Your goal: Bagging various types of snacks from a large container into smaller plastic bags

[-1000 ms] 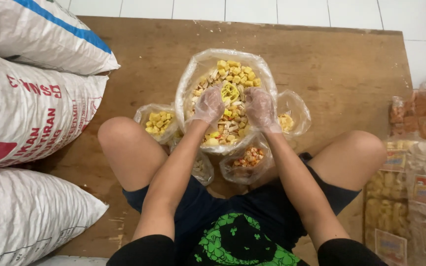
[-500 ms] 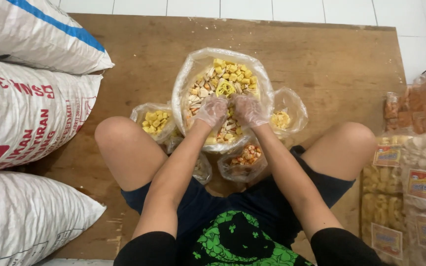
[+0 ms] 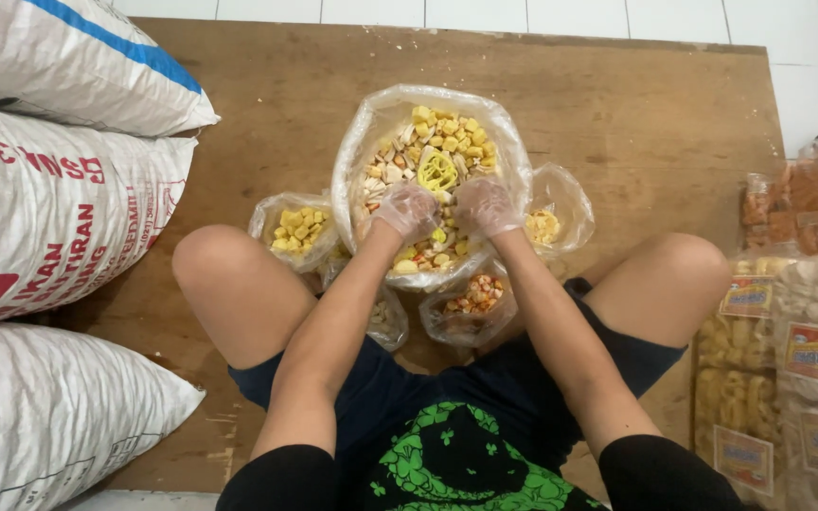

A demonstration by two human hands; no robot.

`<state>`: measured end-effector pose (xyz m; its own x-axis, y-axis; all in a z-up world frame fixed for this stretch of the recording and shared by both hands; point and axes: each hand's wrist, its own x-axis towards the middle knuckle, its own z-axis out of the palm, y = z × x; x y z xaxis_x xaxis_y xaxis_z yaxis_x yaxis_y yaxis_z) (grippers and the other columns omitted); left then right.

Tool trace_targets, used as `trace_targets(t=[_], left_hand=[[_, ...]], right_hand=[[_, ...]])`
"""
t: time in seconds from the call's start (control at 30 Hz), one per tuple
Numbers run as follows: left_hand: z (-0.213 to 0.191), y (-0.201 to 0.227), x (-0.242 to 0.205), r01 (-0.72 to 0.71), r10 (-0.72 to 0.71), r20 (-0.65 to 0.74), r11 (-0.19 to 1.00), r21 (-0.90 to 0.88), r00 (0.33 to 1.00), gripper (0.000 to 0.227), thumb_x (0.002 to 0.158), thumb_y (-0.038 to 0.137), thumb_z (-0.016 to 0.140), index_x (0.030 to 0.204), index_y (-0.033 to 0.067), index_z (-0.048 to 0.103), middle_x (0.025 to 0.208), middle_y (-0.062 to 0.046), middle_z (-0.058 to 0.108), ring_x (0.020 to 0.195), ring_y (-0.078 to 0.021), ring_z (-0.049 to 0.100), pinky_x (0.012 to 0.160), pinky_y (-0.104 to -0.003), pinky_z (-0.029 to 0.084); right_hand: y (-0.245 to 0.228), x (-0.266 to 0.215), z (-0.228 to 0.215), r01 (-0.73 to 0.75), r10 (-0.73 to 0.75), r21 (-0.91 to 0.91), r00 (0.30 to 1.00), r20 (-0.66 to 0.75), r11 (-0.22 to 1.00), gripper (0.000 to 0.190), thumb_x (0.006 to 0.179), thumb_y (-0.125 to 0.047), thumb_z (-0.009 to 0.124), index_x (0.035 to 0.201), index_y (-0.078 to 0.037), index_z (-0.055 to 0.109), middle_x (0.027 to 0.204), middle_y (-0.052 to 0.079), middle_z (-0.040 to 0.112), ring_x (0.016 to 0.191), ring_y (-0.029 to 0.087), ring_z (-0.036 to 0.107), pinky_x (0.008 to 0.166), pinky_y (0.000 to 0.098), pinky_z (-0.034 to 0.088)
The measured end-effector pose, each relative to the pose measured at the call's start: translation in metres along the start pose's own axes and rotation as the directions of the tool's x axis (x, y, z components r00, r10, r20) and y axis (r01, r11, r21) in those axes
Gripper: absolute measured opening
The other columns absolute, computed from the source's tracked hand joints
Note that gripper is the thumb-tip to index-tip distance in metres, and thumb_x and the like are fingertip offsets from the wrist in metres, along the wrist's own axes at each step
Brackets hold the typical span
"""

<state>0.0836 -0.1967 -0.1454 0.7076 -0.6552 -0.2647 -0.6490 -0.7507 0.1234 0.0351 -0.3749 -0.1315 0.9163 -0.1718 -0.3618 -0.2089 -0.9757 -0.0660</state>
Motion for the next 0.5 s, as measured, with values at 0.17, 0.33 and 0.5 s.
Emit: trace_targets(t=[0.17, 0.33, 0.5], left_hand=[[0.001, 0.004, -0.006, -0.063, 0.06, -0.039, 0.994, -0.084, 0.997, 0.029, 0.082, 0.046, 0.063, 0.083, 0.0234, 0.082, 0.087, -0.002, 0.079, 0.102, -0.0225, 0.076, 0.091, -0.037, 0.06], [-0.011, -0.012, -0.019, -0.261, 0.161, -0.243, 0.845, -0.467, 0.957, 0.024, 0.085, 0.026, 0.06, 0.083, 0.012, 0.08, 0.075, -0.004, 0.07, 0.087, -0.0239, 0.073, 0.083, -0.029, 0.055], [0.048, -0.029, 0.023, -0.439, 0.115, -0.802, 0.877, -0.195, 0.586, 0.011, 0.078, 0.033, 0.065, 0.07, 0.03, 0.059, 0.068, 0.011, 0.065, 0.077, -0.0115, 0.069, 0.074, -0.028, 0.056]], right_hand=[[-0.013, 0.013, -0.014, -0.28, 0.303, 0.544, 0.952, 0.05, 0.791, 0.068, 0.089, -0.077, 0.048, 0.132, -0.027, 0.064, 0.134, 0.005, 0.067, 0.13, 0.026, 0.059, 0.109, 0.044, 0.048], [-0.02, -0.008, -0.033, 0.064, -0.039, 0.227, 0.993, -0.113, 0.972, 0.065, 0.092, -0.035, 0.055, 0.152, -0.011, 0.043, 0.141, 0.018, 0.059, 0.132, 0.04, 0.056, 0.107, 0.0578, 0.047], [-0.027, -0.02, -0.047, 0.107, -0.075, 0.263, 0.989, -0.126, 0.959, 0.046, 0.086, -0.024, 0.064, 0.129, -0.008, 0.069, 0.12, 0.023, 0.071, 0.122, 0.046, 0.062, 0.103, 0.0567, 0.052]])
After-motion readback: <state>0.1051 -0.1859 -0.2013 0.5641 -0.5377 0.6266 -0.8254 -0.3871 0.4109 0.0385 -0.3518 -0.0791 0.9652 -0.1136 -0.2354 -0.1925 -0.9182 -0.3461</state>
